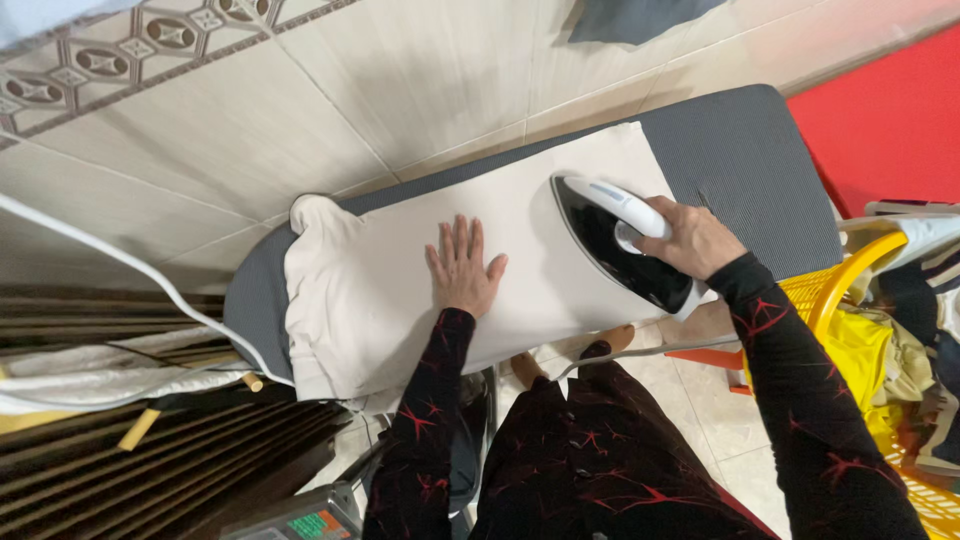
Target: The person irons a light-colored garment on an ironing board using a steam iron. They repeatedly smooth the fabric with one hand while moving the iron back and forth with the other, occasionally repositioning the garment to cover different areas.
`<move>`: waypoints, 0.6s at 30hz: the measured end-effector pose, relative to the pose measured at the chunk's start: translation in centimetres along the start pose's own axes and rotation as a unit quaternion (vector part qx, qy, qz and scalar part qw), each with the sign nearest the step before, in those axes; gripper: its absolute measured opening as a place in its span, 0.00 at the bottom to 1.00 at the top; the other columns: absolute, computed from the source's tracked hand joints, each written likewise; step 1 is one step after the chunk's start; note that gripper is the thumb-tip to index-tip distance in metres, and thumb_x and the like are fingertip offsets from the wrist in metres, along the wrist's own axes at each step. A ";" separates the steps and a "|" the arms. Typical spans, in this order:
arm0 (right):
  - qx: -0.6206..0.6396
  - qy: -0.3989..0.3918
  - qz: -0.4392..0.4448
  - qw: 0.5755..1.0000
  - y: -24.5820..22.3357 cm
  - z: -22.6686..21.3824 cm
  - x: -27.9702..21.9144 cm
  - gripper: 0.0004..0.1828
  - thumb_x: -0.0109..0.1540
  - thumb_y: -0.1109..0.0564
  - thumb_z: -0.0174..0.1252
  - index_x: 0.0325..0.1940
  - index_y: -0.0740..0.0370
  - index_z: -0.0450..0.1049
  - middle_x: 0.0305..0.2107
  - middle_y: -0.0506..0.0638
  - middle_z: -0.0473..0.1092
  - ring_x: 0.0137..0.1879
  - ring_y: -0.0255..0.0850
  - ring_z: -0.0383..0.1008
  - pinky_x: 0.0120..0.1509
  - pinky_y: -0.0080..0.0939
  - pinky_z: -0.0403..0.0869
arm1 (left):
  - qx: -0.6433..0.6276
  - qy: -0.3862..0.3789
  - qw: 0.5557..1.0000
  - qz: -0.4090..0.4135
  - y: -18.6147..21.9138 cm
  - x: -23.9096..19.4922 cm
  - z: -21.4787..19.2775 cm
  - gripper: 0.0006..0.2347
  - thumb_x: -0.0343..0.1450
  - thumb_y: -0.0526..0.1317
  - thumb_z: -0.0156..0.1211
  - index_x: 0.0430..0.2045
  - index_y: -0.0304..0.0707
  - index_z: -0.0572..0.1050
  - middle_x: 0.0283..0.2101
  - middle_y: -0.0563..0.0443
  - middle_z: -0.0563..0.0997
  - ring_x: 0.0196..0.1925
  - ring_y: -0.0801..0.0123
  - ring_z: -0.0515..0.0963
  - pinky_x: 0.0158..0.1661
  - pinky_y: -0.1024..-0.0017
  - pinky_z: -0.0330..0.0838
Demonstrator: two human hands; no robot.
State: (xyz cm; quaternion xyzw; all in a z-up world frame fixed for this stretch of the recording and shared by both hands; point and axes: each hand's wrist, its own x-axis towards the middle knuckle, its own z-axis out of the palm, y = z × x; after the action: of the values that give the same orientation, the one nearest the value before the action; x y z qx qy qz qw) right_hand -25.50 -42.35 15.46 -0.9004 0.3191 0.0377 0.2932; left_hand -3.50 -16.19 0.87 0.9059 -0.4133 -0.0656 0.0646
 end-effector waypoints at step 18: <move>-0.033 -0.184 -0.126 0.974 -1.9 1.3 -0.8 0.36 0.50 0.48 0.70 0.62 0.56 0.73 0.35 0.61 0.81 0.35 0.50 0.85 0.45 0.45 0.80 | -0.052 -0.136 0.988 -0.045 -11.9 -5.5 -1.1 0.50 0.64 0.74 0.50 0.76 0.50 0.36 0.79 0.46 0.29 0.79 0.45 0.24 0.67 0.27 0.24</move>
State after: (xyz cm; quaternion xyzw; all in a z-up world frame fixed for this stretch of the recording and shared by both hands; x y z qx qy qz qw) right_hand -24.82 -39.96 15.55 -0.9202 0.1428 0.1759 0.3192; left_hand 1.98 -4.23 0.24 0.9015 -0.3735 -0.2126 0.0512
